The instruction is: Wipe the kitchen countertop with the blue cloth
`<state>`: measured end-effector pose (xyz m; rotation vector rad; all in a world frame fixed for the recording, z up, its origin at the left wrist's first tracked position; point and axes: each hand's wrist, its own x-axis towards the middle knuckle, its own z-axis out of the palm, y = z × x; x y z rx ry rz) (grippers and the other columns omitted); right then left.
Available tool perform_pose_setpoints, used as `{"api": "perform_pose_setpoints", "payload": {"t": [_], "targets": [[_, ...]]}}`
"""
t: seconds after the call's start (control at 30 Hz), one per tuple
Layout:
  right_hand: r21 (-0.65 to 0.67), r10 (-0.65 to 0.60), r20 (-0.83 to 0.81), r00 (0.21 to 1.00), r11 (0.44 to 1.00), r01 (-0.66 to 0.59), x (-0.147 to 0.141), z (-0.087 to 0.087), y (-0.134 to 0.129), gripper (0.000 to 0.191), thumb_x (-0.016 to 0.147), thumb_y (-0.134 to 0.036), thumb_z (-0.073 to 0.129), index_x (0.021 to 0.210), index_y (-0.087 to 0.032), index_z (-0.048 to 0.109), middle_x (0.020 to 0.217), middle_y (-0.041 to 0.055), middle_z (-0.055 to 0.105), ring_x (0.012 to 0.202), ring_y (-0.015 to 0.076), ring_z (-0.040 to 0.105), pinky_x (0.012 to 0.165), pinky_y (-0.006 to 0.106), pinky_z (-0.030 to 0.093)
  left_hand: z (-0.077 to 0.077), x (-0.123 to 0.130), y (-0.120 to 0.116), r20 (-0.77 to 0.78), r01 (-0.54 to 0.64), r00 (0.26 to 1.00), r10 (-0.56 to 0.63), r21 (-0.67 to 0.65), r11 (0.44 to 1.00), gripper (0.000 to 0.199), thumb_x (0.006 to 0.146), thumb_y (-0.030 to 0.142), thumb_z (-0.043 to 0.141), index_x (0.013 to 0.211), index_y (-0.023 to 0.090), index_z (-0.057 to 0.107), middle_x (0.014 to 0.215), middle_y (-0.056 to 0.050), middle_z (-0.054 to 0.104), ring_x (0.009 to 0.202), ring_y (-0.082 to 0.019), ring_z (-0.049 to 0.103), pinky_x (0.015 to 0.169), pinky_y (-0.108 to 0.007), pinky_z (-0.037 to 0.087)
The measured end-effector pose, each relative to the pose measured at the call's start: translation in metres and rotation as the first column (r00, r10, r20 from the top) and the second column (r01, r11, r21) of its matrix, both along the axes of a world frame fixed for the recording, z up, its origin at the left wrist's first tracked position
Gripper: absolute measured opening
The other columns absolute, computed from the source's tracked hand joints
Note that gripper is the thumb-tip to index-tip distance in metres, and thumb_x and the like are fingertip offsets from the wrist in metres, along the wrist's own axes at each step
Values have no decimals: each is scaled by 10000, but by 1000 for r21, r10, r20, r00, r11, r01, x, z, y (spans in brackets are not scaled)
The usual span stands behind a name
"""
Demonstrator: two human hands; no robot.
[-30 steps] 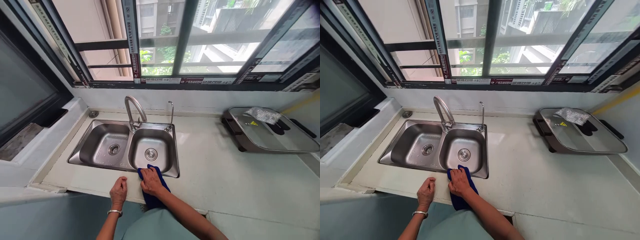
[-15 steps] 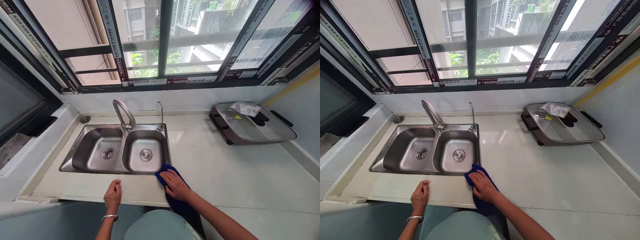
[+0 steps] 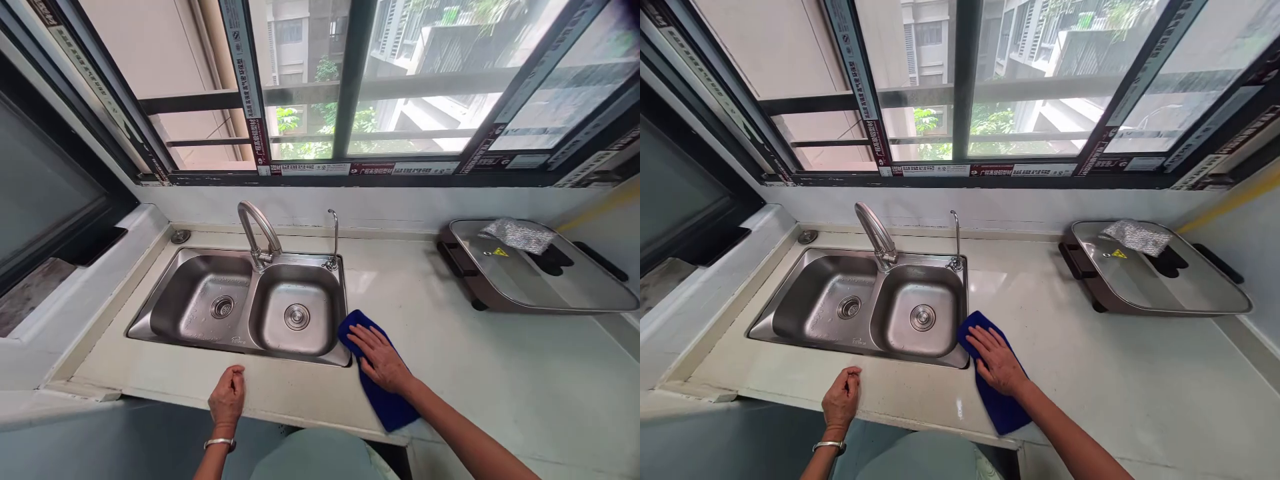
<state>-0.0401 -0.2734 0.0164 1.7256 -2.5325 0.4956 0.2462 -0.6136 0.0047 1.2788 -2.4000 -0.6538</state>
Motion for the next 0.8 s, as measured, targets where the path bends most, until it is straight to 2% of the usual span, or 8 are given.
{"api": "perform_pose_setpoints", "payload": {"t": [0.17, 0.3, 0.43, 0.53, 0.67, 0.8], "targets": [[-33, -173, -80, 982, 985, 171, -45, -10, -23, 610, 901, -234, 407, 1507, -200, 353, 1572, 70, 355, 1464, 225, 291, 1205, 502, 279, -1, 2, -1, -29, 7, 1000, -8, -12, 1000, 240, 872, 209, 468, 886, 235, 707, 711, 21, 709, 551, -110, 560, 583, -215, 359], [-90, -348, -121, 930, 937, 339, -75, -15, -47, 551, 924, -255, 383, 1467, -162, 406, 1549, 96, 394, 1450, 226, 317, 1205, 485, 262, 4, 1, 1, -68, 39, 997, -41, -41, 998, 241, 859, 218, 459, 862, 229, 700, 685, 15, 700, 559, -120, 567, 593, -222, 372], [-112, -432, -153, 889, 901, 419, -80, -19, -58, 537, 939, -260, 370, 1457, -124, 405, 1536, 124, 407, 1446, 242, 320, 1196, 489, 261, 8, 1, 3, -59, 52, 997, -55, -55, 997, 258, 855, 220, 440, 856, 229, 698, 648, 16, 681, 549, -125, 556, 576, -226, 369], [-111, -400, -184, 898, 916, 385, -54, -21, -50, 550, 952, -270, 364, 1478, -111, 366, 1549, 135, 383, 1460, 254, 293, 1190, 496, 262, 7, 2, 4, -62, 49, 997, -52, -48, 998, 270, 857, 220, 429, 858, 229, 699, 650, 15, 681, 537, -125, 554, 575, -228, 378], [-94, -286, -199, 937, 958, 272, 13, -20, -30, 583, 943, -275, 397, 1502, -122, 329, 1574, 125, 339, 1474, 269, 261, 1193, 504, 251, 6, 4, 7, -92, 49, 994, -50, -14, 999, 280, 863, 228, 422, 874, 227, 702, 691, 5, 698, 575, -127, 586, 615, -230, 414], [-83, -156, -173, 973, 986, 143, 78, -20, -22, 595, 922, -273, 447, 1497, -157, 345, 1490, 93, 476, 1436, 263, 338, 1210, 520, 210, 7, 5, 9, -143, 67, 988, -62, 32, 997, 270, 863, 247, 432, 856, 225, 701, 719, -4, 707, 606, -129, 612, 635, -232, 444]]}}
